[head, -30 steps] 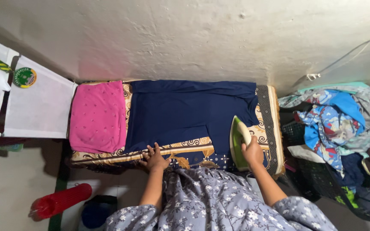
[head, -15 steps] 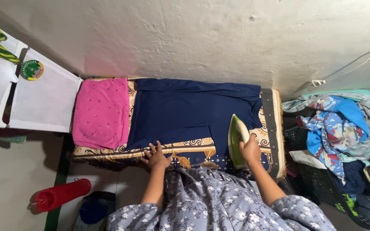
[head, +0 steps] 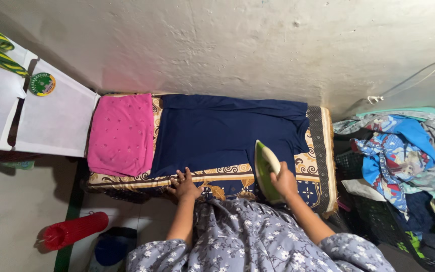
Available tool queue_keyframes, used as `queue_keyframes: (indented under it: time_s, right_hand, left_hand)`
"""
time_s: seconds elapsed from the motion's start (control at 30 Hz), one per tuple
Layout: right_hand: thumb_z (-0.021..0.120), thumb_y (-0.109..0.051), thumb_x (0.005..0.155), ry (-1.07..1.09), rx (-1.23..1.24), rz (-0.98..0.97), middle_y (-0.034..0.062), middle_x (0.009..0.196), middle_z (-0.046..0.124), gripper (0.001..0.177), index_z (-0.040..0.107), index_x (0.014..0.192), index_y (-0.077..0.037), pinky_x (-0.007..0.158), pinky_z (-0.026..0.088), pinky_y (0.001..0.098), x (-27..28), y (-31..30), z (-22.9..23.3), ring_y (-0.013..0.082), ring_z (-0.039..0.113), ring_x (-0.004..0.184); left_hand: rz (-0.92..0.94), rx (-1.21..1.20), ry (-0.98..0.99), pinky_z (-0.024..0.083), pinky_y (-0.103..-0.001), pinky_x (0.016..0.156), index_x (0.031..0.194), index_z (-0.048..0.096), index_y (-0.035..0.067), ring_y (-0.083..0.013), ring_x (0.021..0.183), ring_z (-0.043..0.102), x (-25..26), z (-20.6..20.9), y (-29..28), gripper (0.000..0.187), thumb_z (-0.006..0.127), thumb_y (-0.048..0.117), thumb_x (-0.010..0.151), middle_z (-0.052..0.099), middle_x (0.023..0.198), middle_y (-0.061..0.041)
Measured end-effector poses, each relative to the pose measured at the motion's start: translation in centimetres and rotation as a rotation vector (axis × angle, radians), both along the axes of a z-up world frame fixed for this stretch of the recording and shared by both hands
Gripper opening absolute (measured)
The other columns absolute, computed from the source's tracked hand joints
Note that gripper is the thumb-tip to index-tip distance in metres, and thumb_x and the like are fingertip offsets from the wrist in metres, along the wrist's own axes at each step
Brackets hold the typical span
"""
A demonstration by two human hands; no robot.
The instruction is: The person irons a dark blue t-shirt on a patterned ironing board using a green iron. They smooth the fabric with their hands, iron the main body and sleeves, and fold the shirt in half before ironing the folded edges.
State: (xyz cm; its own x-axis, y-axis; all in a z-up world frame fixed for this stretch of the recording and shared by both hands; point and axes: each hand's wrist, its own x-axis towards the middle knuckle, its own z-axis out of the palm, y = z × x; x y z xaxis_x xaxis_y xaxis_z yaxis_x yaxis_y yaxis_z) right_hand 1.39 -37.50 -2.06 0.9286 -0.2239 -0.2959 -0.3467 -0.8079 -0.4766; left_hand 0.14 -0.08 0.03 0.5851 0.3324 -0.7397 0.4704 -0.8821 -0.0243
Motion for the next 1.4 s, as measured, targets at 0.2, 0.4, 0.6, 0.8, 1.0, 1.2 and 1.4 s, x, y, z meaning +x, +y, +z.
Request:
queue_keyframes:
  time_s: [0.2,0.4,0.6,0.8,1.0,1.2,1.4]
  right_hand:
    - [0.073,-0.026,0.087,-0.079,-0.052,0.026,0.0263,0.094,0.072,0.043,0.052,0.120,-0.008,0.076,0.055,0.0561,3.1,1.8,0.6,0.0477,0.069,0.087]
    - [0.073,-0.025,0.084,-0.094,-0.029,0.161,0.0272,0.089,0.072,0.047,0.049,0.120,-0.007,0.075,0.056,0.0562,3.5,2.9,1.5,0.0481,0.070,0.084]
    - [0.071,-0.027,0.087,-0.041,-0.081,0.242,0.0236,0.083,0.072,0.042,0.047,0.116,-0.008,0.073,0.056,0.0563,1.0,4.6,2.1,0.0465,0.071,0.081]
    - [0.072,-0.028,0.090,-0.065,-0.123,-0.061,0.0257,0.090,0.072,0.042,0.047,0.116,-0.006,0.076,0.055,0.0574,5.2,3.4,1.5,0.0481,0.070,0.085]
    - [0.072,-0.029,0.090,0.007,-0.197,-0.101,0.0275,0.089,0.072,0.052,0.046,0.127,-0.005,0.077,0.054,0.0582,1.1,-1.6,1.5,0.0491,0.070,0.086]
    - [0.072,-0.028,0.090,-0.020,-0.245,-0.261,0.0287,0.089,0.072,0.050,0.047,0.126,-0.004,0.075,0.055,0.0579,1.9,-5.3,0.2,0.0488,0.070,0.085]
    - [0.072,-0.029,0.091,-0.066,-0.169,-0.181,0.0291,0.092,0.072,0.046,0.050,0.122,-0.003,0.081,0.055,0.0561,0.7,-5.2,-0.2,0.0487,0.071,0.088]
  left_hand:
    - [-0.005,0.011,0.014,0.005,-0.066,0.123,0.165,-0.004,0.034,-0.0395,0.159,0.000,0.2,0.2,-0.1,0.116,0.076,0.060,0.085,-0.007,0.174,-0.005]
    - [-0.015,0.015,0.015,0.004,-0.066,0.124,0.165,-0.003,0.035,-0.0373,0.159,0.000,0.1,0.7,0.1,0.118,0.077,0.062,0.083,-0.006,0.174,-0.004]
    - [-0.003,0.014,0.005,0.007,-0.066,0.123,0.165,-0.003,0.034,-0.0380,0.159,0.001,0.1,0.5,-0.1,0.118,0.078,0.060,0.083,-0.006,0.175,-0.004]
    - [-0.005,0.018,0.028,0.005,-0.066,0.124,0.165,-0.003,0.036,-0.0369,0.159,0.001,0.3,0.8,0.0,0.118,0.078,0.061,0.083,-0.006,0.174,-0.004]
    - [-0.014,0.019,0.015,0.004,-0.067,0.124,0.164,-0.002,0.037,-0.0343,0.160,0.001,0.1,0.9,0.2,0.117,0.077,0.062,0.082,-0.005,0.174,-0.003]
    - [-0.024,0.036,-0.003,0.004,-0.066,0.123,0.165,-0.002,0.035,-0.0390,0.158,0.002,0.2,0.1,0.0,0.117,0.078,0.059,0.083,-0.005,0.174,-0.006]
    - [-0.029,0.041,-0.005,0.005,-0.067,0.123,0.165,0.001,0.034,-0.0399,0.159,0.004,0.2,0.2,0.0,0.117,0.079,0.060,0.082,-0.003,0.175,-0.006]
